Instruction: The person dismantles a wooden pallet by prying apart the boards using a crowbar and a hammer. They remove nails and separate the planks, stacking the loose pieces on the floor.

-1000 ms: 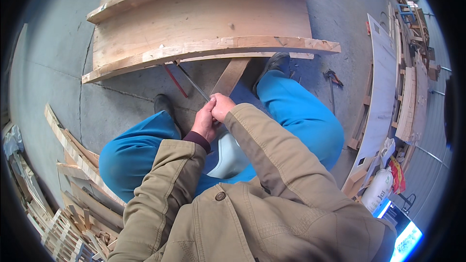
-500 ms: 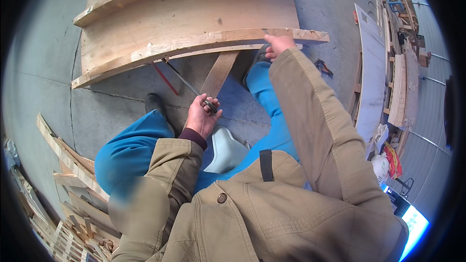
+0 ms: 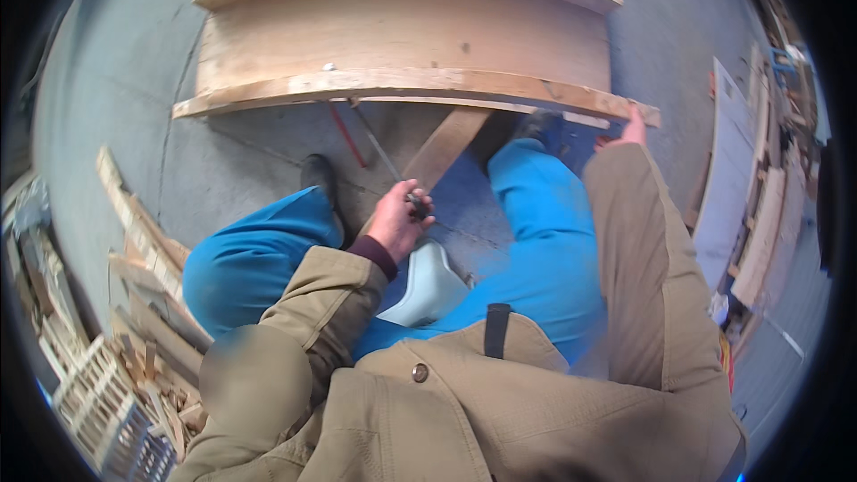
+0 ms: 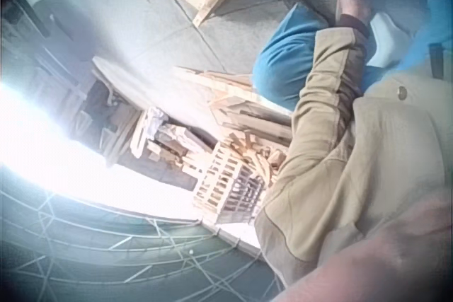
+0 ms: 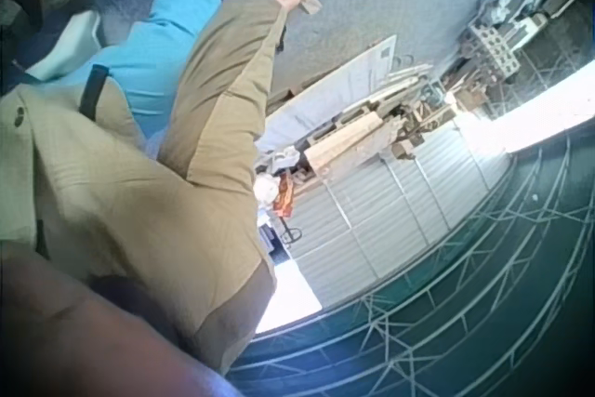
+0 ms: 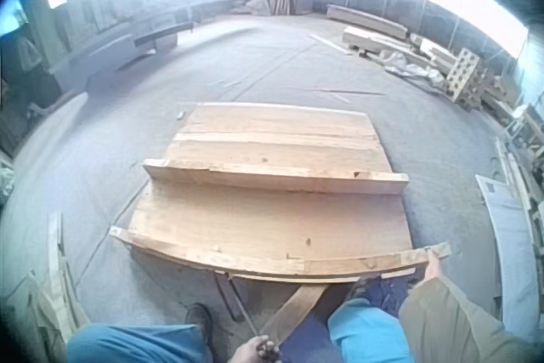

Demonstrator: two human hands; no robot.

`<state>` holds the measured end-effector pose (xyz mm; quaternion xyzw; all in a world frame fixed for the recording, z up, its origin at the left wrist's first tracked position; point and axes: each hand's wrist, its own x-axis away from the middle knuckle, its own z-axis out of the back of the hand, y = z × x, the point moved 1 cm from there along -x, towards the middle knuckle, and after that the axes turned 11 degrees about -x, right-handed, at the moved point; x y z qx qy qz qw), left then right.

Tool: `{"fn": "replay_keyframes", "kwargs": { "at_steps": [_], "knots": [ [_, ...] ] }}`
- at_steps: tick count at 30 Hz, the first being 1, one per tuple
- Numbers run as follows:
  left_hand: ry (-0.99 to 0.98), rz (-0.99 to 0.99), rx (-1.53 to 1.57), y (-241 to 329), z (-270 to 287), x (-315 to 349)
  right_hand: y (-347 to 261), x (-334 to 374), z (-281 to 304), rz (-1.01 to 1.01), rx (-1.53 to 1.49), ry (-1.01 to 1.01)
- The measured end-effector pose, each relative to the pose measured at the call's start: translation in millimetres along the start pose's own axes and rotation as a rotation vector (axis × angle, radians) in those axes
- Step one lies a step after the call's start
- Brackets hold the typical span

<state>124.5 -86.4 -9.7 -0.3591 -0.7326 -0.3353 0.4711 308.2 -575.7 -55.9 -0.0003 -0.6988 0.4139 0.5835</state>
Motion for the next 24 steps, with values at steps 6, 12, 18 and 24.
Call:
{"fn": "replay_keyframes", "kwargs": {
  "at_steps": [6, 12, 18, 24],
  "knots": [
    [0.073, 0.004, -0.073, 2, -3, 2, 28, 55, -51, 0.046, -0.364, -0.107],
    [0.056, 0.002, -0.112, 4, -2, 6, 29, 74, -58, 0.115, -0.402, -0.097],
    [0.078, 0.000, -0.225, 3, 9, -3, 29, 80, -65, 0.152, -0.389, -0.025],
    [0.075, 0.060, -0.309, -11, 41, -14, 28, 74, -65, 0.145, -0.411, -0.031]
  ]
}}
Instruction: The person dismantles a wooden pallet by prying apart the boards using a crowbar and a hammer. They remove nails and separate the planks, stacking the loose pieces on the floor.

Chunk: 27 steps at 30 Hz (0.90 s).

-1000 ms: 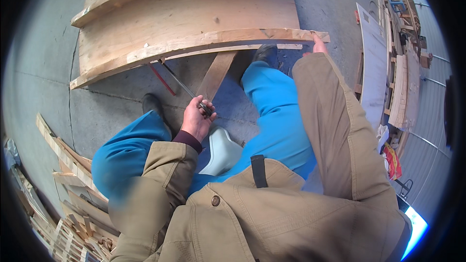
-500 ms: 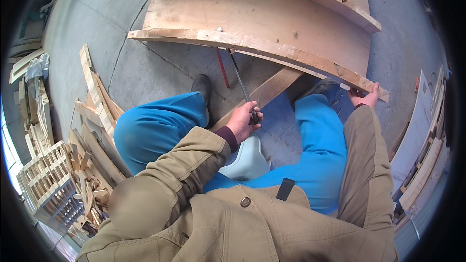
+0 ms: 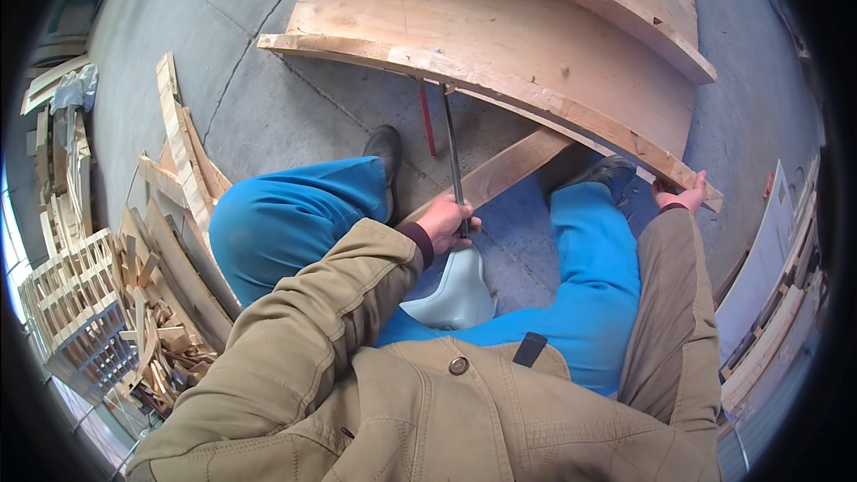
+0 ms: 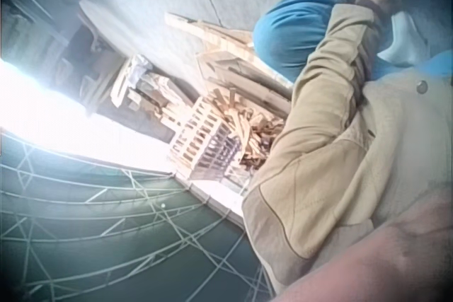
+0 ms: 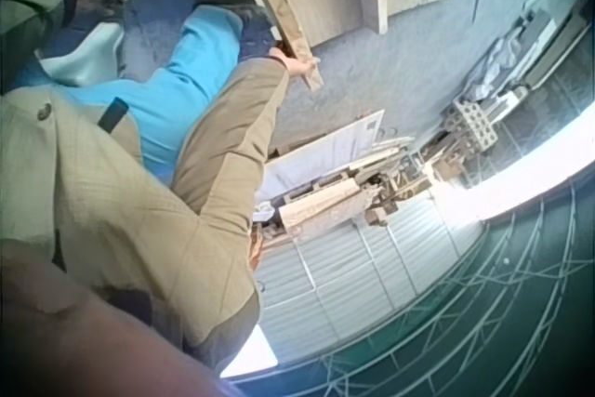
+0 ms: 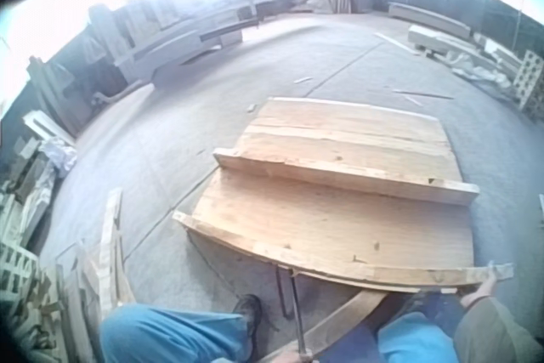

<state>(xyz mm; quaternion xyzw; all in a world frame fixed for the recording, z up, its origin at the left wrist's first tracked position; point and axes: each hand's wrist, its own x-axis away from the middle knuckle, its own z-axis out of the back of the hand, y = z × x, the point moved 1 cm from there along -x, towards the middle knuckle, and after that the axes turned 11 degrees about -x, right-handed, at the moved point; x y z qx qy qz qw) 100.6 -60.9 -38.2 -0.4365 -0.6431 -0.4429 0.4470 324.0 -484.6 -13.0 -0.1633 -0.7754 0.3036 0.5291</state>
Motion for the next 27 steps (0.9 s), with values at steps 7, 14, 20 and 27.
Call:
{"fn": "replay_keyframes", "kwargs": {
  "at_steps": [7, 14, 20, 27],
  "knots": [
    [-0.201, 0.168, -0.007, -53, 15, 16, -2, -2, 0, -0.003, -0.027, 0.000],
    [0.023, 0.134, -0.002, -65, 35, 30, -4, -9, 4, -0.018, -0.057, -0.043],
    [0.015, 0.117, 0.087, -60, 36, 33, -4, -14, 4, -0.022, -0.037, -0.026],
    [0.052, 0.088, 0.141, -50, 41, 32, -4, -15, 7, -0.010, -0.027, -0.052]
  ]
}}
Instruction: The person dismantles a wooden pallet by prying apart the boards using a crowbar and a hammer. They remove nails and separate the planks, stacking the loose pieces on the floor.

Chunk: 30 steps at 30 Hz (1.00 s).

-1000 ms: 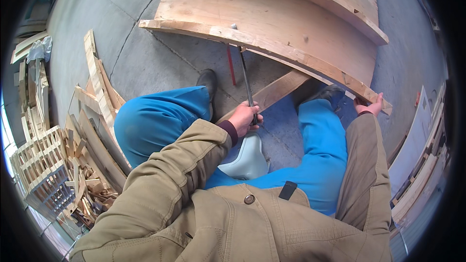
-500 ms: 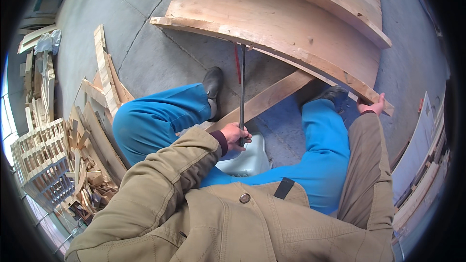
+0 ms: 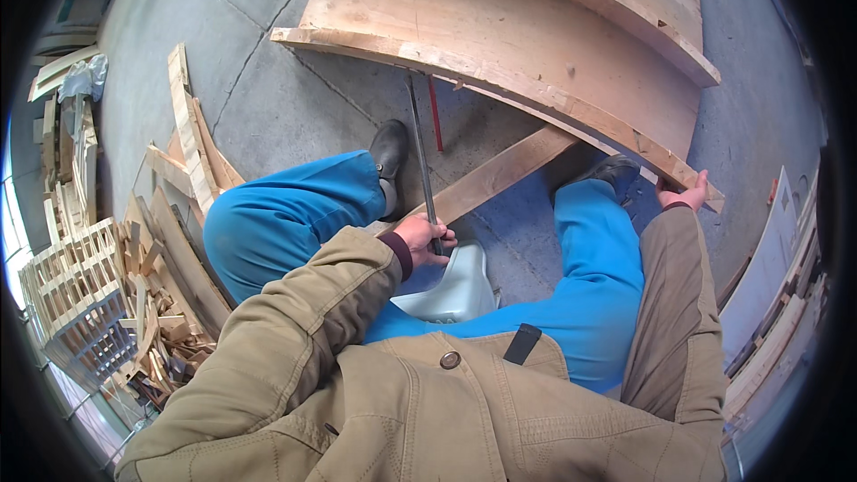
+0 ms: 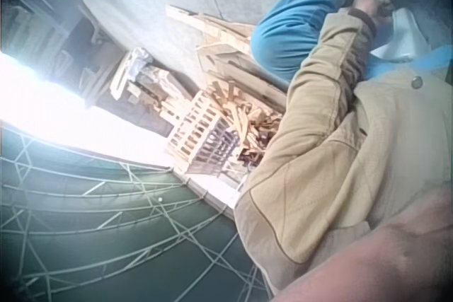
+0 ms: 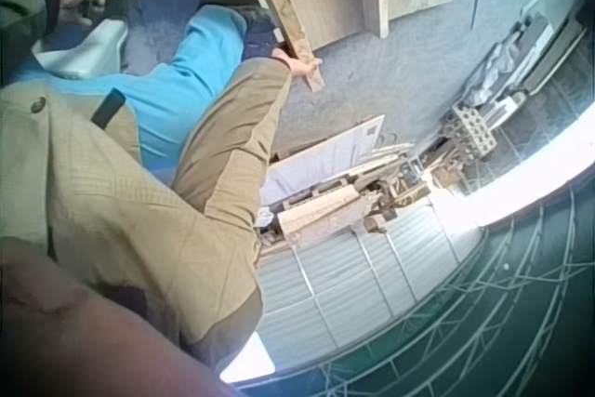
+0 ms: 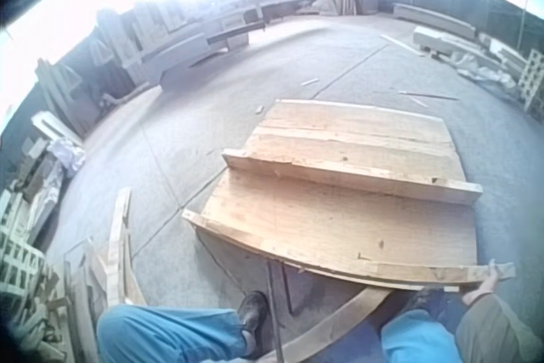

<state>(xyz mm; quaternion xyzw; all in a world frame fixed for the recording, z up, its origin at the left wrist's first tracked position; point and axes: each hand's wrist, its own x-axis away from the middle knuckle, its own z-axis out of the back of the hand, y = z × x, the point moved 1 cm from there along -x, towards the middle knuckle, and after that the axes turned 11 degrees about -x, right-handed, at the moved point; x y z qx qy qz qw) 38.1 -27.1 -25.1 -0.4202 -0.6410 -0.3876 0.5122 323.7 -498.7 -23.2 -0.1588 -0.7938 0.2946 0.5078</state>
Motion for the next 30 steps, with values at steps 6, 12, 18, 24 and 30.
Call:
{"fn": "replay_keyframes", "kwargs": {
  "at_steps": [6, 12, 18, 24, 30],
  "knots": [
    [0.009, -0.057, 0.036, 22, 14, -15, 2, 2, -2, 0.008, 0.000, 0.020],
    [0.011, -0.131, 0.070, 46, 24, -24, 3, 4, -4, 0.010, 0.009, 0.061],
    [0.040, -0.186, 0.108, 71, 41, -29, 4, 4, -3, 0.019, 0.016, 0.023],
    [0.027, -0.180, 0.104, 75, 51, -28, 6, 9, -5, 0.037, 0.016, 0.040],
    [0.152, -0.118, 0.048, 73, 57, -36, 6, 12, -7, 0.021, 0.009, 0.070]
  ]
}}
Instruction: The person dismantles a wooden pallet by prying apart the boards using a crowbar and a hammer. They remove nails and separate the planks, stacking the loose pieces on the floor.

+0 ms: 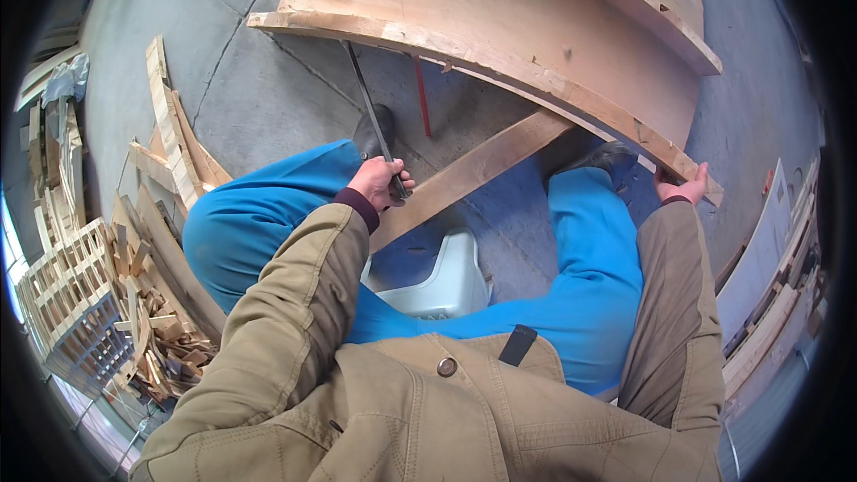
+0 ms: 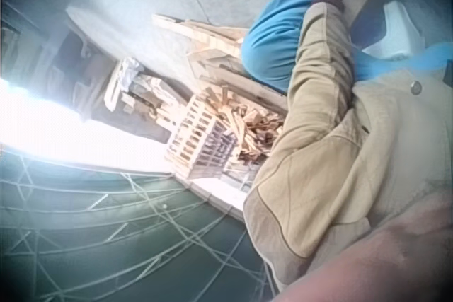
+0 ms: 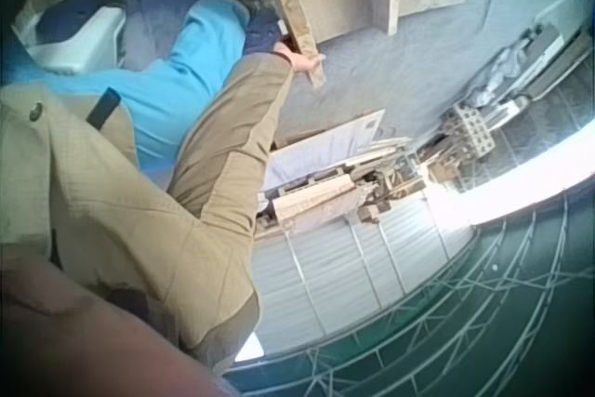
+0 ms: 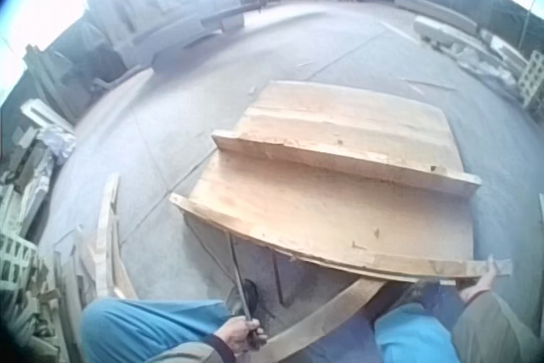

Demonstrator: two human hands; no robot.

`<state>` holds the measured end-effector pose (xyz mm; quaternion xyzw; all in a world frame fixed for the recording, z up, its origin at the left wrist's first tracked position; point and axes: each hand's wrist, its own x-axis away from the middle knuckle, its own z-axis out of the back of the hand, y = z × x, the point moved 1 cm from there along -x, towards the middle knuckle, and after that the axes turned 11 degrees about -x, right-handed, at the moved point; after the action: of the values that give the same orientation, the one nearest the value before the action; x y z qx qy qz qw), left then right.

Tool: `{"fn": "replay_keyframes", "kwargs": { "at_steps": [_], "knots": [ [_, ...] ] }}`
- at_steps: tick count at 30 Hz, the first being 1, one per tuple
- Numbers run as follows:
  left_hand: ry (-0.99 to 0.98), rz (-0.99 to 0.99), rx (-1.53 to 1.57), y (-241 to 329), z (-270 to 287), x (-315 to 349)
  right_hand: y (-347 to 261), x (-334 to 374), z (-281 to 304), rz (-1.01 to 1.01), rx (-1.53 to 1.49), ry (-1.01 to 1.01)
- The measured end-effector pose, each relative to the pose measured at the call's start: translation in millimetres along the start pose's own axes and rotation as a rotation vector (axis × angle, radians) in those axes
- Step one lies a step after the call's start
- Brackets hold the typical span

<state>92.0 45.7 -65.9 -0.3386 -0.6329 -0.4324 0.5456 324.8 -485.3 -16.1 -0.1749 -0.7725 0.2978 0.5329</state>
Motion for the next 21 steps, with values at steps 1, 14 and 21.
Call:
{"fn": "replay_keyframes", "kwargs": {
  "at_steps": [1, 14, 21],
  "knots": [
    [0.019, -0.008, -0.035, -1, 2, -3, 0, 0, 1, -0.001, 0.003, 0.014],
    [0.352, -0.236, 0.048, 0, 18, 7, -8, 15, -3, 0.038, -0.015, -0.006],
    [0.333, -0.223, 0.102, 3, 4, 6, -8, 4, 2, 0.004, -0.009, -0.005]
  ]
}}
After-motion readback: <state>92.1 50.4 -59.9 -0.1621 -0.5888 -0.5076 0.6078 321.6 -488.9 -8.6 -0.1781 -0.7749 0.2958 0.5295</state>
